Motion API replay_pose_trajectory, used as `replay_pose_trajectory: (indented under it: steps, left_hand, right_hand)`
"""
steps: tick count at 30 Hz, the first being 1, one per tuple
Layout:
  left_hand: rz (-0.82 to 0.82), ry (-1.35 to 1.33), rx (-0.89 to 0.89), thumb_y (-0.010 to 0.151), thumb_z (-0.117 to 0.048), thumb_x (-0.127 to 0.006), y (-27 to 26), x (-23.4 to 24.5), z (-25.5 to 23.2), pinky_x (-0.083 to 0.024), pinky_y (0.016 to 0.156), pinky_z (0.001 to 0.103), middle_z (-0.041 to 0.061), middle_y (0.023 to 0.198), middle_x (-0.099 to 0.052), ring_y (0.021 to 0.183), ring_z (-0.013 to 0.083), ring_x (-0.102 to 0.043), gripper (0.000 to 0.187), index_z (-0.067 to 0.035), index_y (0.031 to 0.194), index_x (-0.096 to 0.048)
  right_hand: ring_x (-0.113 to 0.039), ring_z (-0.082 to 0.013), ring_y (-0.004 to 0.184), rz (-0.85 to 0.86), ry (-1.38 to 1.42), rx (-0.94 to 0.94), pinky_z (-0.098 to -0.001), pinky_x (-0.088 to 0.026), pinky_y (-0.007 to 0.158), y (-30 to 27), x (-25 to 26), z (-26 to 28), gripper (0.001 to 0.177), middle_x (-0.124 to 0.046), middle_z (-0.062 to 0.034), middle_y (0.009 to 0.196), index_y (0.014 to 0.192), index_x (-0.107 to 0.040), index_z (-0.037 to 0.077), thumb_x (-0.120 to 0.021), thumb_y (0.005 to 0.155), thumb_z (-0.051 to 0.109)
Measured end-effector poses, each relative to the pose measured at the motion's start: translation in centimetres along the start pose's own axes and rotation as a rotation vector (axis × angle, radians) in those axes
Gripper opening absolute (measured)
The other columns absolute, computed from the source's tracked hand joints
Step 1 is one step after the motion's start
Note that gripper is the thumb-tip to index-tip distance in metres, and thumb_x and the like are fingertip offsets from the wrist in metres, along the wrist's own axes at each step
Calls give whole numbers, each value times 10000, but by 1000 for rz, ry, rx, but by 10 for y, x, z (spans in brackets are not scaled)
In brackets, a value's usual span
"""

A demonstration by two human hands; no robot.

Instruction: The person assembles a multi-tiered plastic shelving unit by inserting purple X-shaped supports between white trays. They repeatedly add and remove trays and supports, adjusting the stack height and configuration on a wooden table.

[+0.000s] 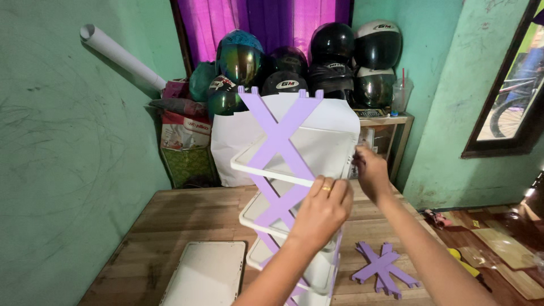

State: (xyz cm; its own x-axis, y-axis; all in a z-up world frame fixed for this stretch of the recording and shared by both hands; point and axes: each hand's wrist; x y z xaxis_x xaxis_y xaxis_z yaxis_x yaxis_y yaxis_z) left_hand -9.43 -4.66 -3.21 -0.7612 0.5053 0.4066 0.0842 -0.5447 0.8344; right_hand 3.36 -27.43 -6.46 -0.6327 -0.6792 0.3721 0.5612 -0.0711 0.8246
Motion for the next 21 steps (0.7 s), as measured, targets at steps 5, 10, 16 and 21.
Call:
replay_pose_trajectory:
  steps: [5, 10, 16, 21]
  left_hand:
    - [-34, 9, 68, 795, -52, -638, 21, -17, -11, -463, 1081, 400, 146, 1067, -612, 1070, 286, -630, 341, 33, 1123, -678]
    - [-116, -246, 176, 813, 2, -639, 16, -16, -11, -467, 1062, 423, 178, 1150, -619, 1087, 329, -621, 408, 30, 1220, -635]
    - [-513, -472, 569, 904, -10, -694, -17, 5, 33, -496, 981, 436, 185, 1189, -632, 1094, 351, -635, 430, 18, 1307, -547]
    - [-429, -345, 637, 968, -55, -670, -23, 24, 93, -477, 914, 447, 239, 1194, -609, 1070, 390, -602, 387, 71, 1303, -521]
  right_hand:
    - [-648, -194, 1095, 267, 320, 41, -307, -516, 928, 4, 5, -7, 587, -676, -165, 1253, 1434, -523, 57, -584, 877, -119]
    - [-691, -133, 997, 73, 191, -169, -285, -536, 895, 0, 8, -13, 355, -768, -78, 1153, 1237, -735, 67, -608, 926, -49]
    - [-687, -162, 967, -105, 170, -63, -273, -534, 852, -8, 35, 85, 206, -746, -70, 1106, 1164, -740, 43, -621, 1017, 125]
    - [-685, -207, 961, 17, 19, 209, -333, -541, 844, -6, 23, 145, 232, -751, -71, 1022, 1052, -772, 53, -668, 976, 246]
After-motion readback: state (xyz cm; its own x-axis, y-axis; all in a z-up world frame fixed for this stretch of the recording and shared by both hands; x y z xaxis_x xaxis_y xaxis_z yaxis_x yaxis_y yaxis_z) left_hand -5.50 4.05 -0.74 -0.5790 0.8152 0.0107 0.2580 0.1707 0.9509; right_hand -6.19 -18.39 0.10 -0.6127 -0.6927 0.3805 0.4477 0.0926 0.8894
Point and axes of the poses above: each hand's wrist, its own y-axis towards the middle knuckle, its own x-axis out of the back of the hand, z = x × y
